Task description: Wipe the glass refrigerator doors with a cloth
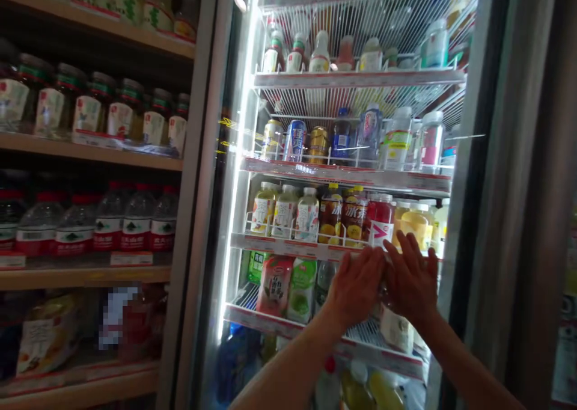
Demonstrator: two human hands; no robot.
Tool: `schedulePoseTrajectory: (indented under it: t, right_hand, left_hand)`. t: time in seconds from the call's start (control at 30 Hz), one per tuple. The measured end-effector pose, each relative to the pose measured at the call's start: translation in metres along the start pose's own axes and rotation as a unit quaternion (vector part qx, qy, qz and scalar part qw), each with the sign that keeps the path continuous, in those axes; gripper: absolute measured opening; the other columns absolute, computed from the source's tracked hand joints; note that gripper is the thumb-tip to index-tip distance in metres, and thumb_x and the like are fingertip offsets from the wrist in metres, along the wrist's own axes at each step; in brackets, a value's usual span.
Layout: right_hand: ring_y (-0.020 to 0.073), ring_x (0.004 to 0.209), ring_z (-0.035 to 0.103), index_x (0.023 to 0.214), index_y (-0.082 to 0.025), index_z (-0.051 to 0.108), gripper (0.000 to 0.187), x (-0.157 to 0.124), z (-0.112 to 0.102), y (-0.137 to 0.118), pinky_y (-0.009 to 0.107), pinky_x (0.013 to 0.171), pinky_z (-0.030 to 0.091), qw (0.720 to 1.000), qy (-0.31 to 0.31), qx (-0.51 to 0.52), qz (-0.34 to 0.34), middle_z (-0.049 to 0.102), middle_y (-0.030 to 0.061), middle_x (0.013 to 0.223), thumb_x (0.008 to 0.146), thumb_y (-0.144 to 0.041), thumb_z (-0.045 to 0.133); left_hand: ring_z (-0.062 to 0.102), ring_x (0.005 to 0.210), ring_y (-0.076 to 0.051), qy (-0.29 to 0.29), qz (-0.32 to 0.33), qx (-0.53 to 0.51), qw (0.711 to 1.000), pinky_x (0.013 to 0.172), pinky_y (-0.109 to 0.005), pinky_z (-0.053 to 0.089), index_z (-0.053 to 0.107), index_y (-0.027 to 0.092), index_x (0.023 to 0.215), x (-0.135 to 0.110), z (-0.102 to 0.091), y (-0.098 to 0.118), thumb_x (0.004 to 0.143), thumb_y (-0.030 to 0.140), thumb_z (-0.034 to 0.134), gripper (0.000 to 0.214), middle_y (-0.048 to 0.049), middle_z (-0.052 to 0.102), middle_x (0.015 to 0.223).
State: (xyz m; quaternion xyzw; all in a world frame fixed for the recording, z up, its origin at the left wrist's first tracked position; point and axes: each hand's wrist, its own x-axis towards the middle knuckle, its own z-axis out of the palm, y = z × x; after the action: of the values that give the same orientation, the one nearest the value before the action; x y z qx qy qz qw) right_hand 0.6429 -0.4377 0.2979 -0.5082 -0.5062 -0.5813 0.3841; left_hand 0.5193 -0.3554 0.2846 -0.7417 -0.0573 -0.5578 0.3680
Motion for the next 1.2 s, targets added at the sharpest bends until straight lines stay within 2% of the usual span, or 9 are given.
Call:
schedulePoseTrajectory:
  t: [0.13,0.27,0.33,0.57,0.7,0.83,0.93,1.1,1.2]
  right_hand:
    - [0.0231,0.135,0.029,0.14,-0.027,0.031,0.054,0.001,-0.001,-0.001,0.049,0.112,0.015,1.0,-0.003,0.001,0.012,0.034,0.0073,0.146,0.088,-0.019,0.042]
    - [0.0229,0.137,0.027,0.143,-0.027,0.024,0.058,0.001,0.001,-0.003,0.049,0.112,0.014,1.0,-0.007,-0.008,0.007,0.029,0.0065,0.148,0.088,-0.018,0.042]
    - [0.0228,0.137,0.027,0.143,-0.026,0.024,0.059,0.0,0.002,-0.002,0.049,0.112,0.013,1.0,-0.008,-0.014,0.007,0.028,0.0062,0.149,0.088,-0.018,0.042]
    - [0.0223,0.136,0.029,0.14,-0.026,0.03,0.054,0.0,0.001,-0.001,0.049,0.112,0.014,1.0,-0.009,-0.008,0.012,0.034,0.0072,0.146,0.088,-0.018,0.042]
    - [0.0217,0.135,0.03,0.138,-0.024,0.033,0.052,0.001,-0.001,-0.002,0.048,0.112,0.015,1.0,-0.006,-0.011,0.006,0.039,0.008,0.143,0.088,-0.017,0.042]
    - [0.0226,0.135,0.029,0.138,-0.022,0.034,0.051,0.002,0.0,-0.003,0.049,0.112,0.016,1.0,-0.011,-0.017,0.015,0.039,0.0089,0.143,0.087,-0.016,0.042]
    - [0.0228,0.136,0.028,0.139,-0.022,0.032,0.053,0.001,0.002,-0.004,0.05,0.112,0.015,0.999,-0.016,-0.022,0.016,0.037,0.0084,0.144,0.087,-0.016,0.041]
    - [0.0208,0.136,0.028,0.141,-0.023,0.029,0.055,0.0,0.001,-0.003,0.047,0.113,0.014,1.0,-0.006,-0.028,0.008,0.039,0.0084,0.143,0.087,-0.016,0.04]
    - [0.021,0.137,0.026,0.142,-0.025,0.027,0.056,0.002,-0.005,0.004,0.048,0.113,0.012,0.999,-0.031,-0.034,0.002,0.037,0.0081,0.144,0.088,-0.018,0.04]
  left_hand:
    - [0.013,0.14,-0.021,0.012,-0.046,0.024,0.999,0.115,-0.044,0.007,0.042,0.012,0.131,-0.031,-0.019,-0.052,0.088,0.031,0.041,0.048,-0.0105,0.042,0.14]
    - [0.009,0.14,-0.022,0.03,-0.14,0.088,0.986,0.114,-0.045,0.007,0.022,0.009,0.142,-0.049,-0.04,-0.113,0.087,0.028,0.044,0.062,-0.0176,0.023,0.148]
    - [0.006,0.14,-0.023,0.037,-0.158,0.092,0.982,0.114,-0.046,0.007,0.016,0.009,0.143,-0.04,-0.038,-0.112,0.086,0.024,0.045,0.066,-0.0174,0.016,0.149]
    - [0.012,0.14,-0.022,0.011,-0.093,0.018,0.995,0.115,-0.045,0.009,0.014,0.012,0.144,0.004,-0.013,-0.047,0.089,0.028,0.04,0.063,-0.0126,0.033,0.145]
    - [0.017,0.139,-0.021,0.033,-0.101,0.061,0.992,0.113,-0.044,0.016,0.016,0.018,0.144,-0.024,-0.027,-0.095,0.089,0.023,0.042,0.061,-0.0101,0.035,0.144]
    - [0.018,0.138,-0.029,0.078,-0.217,0.086,0.969,0.109,-0.053,0.022,0.02,0.019,0.143,-0.048,-0.044,-0.156,0.088,0.024,0.044,0.06,-0.0144,0.024,0.148]
    - [0.014,0.139,-0.028,0.085,-0.212,0.058,0.972,0.11,-0.052,0.02,0.021,0.016,0.143,-0.038,-0.037,-0.131,0.088,0.023,0.044,0.06,-0.0144,0.024,0.148]
    - [0.022,0.138,-0.019,0.014,0.036,-0.05,0.998,0.115,-0.039,0.013,0.04,0.016,0.134,-0.015,-0.009,-0.029,0.087,0.021,0.046,0.048,-0.0047,0.048,0.135]
    - [0.022,0.138,-0.019,0.019,0.026,-0.037,0.999,0.115,-0.04,0.013,0.04,0.018,0.134,-0.025,-0.012,-0.041,0.086,0.02,0.049,0.049,-0.0037,0.051,0.133]
